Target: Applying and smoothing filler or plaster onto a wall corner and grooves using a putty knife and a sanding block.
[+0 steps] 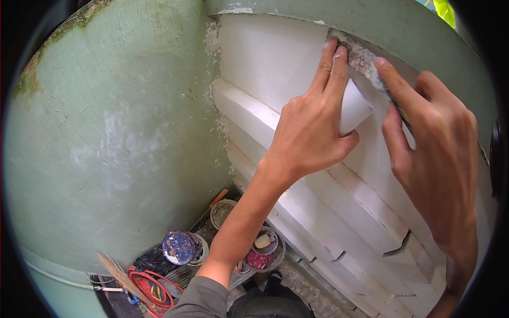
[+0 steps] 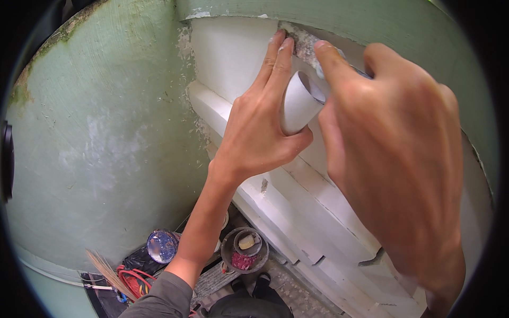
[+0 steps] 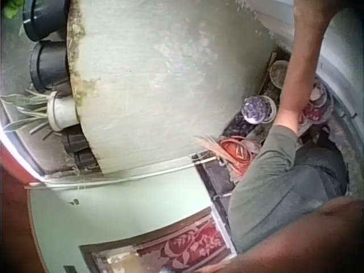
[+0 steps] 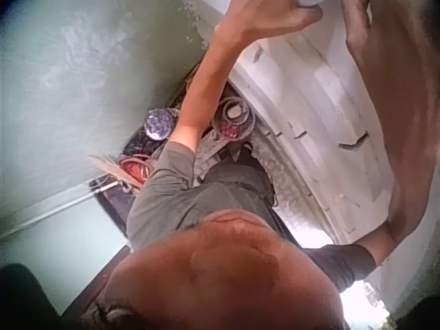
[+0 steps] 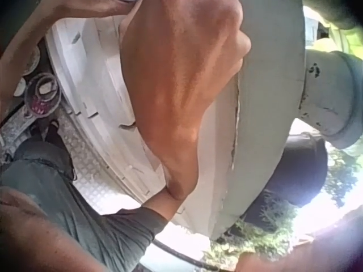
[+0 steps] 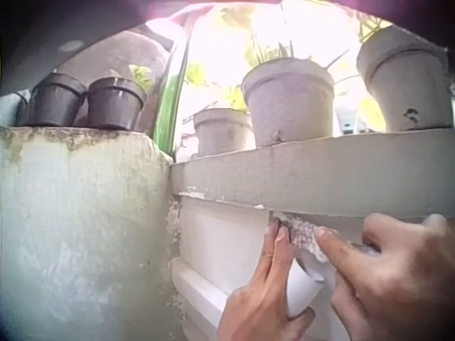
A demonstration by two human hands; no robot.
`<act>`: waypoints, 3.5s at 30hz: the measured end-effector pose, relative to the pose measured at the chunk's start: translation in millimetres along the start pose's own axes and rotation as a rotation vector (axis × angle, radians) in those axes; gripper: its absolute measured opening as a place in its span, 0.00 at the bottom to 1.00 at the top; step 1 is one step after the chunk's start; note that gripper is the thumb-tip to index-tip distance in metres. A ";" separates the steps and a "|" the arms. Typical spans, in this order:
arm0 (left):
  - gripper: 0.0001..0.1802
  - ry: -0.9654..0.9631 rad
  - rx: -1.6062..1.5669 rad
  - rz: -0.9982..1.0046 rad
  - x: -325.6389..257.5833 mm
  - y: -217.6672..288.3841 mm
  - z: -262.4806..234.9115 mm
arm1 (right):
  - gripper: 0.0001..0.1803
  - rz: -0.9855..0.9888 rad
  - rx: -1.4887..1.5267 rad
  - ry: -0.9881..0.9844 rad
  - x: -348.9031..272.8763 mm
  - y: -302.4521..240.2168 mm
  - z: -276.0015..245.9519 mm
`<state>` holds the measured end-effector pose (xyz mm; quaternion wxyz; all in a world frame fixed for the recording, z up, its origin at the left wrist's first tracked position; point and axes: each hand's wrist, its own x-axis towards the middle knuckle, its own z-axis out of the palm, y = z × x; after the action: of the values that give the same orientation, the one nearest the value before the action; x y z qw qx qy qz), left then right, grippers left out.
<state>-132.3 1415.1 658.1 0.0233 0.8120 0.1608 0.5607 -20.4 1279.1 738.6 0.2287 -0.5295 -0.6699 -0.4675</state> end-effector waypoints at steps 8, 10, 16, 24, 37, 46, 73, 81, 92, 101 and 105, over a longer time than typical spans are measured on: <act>0.60 0.017 0.006 0.016 -1.4 6.2 -1.6 | 0.26 0.030 0.063 -0.130 5.0 1.4 -16.4; 0.59 -0.006 -0.034 -0.016 0.9 7.7 -1.5 | 0.26 0.084 0.066 -0.114 6.6 -1.8 -14.4; 0.59 0.039 0.026 -0.039 3.4 -16.3 -6.7 | 0.25 -0.036 0.021 -0.155 22.2 4.2 6.7; 0.60 -0.022 -0.004 0.007 -3.9 2.4 -9.7 | 0.28 0.071 0.044 -0.143 5.6 -6.6 -16.9; 0.59 0.004 -0.029 -0.062 -1.6 -5.2 -8.0 | 0.23 0.060 -0.003 -0.211 27.8 -19.0 -14.4; 0.59 0.023 0.034 -0.082 3.7 -6.2 -5.2 | 0.22 -0.029 0.027 -0.143 25.5 1.9 -1.3; 0.60 -0.036 0.004 -0.057 2.3 -15.0 -16.9 | 0.25 0.004 0.047 -0.152 25.7 -7.0 7.4; 0.60 0.023 0.069 -0.050 5.6 -42.0 -20.2 | 0.23 -0.052 0.015 -0.122 41.3 -14.6 30.0; 0.59 -0.025 0.021 -0.084 5.9 -36.4 -23.2 | 0.23 -0.048 0.027 -0.128 39.2 -18.4 18.7; 0.60 -0.004 0.117 -0.040 4.7 -57.4 -33.9 | 0.22 -0.058 0.080 -0.103 47.6 -21.8 45.5; 0.59 -0.074 0.053 -0.078 -0.3 -38.6 -27.1 | 0.22 0.003 0.096 -0.150 33.3 -20.3 23.1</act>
<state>-166.3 1447.8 659.5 0.0295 0.8256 0.2061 0.5245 -45.9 1315.6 747.0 0.2038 -0.5526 -0.7058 -0.3936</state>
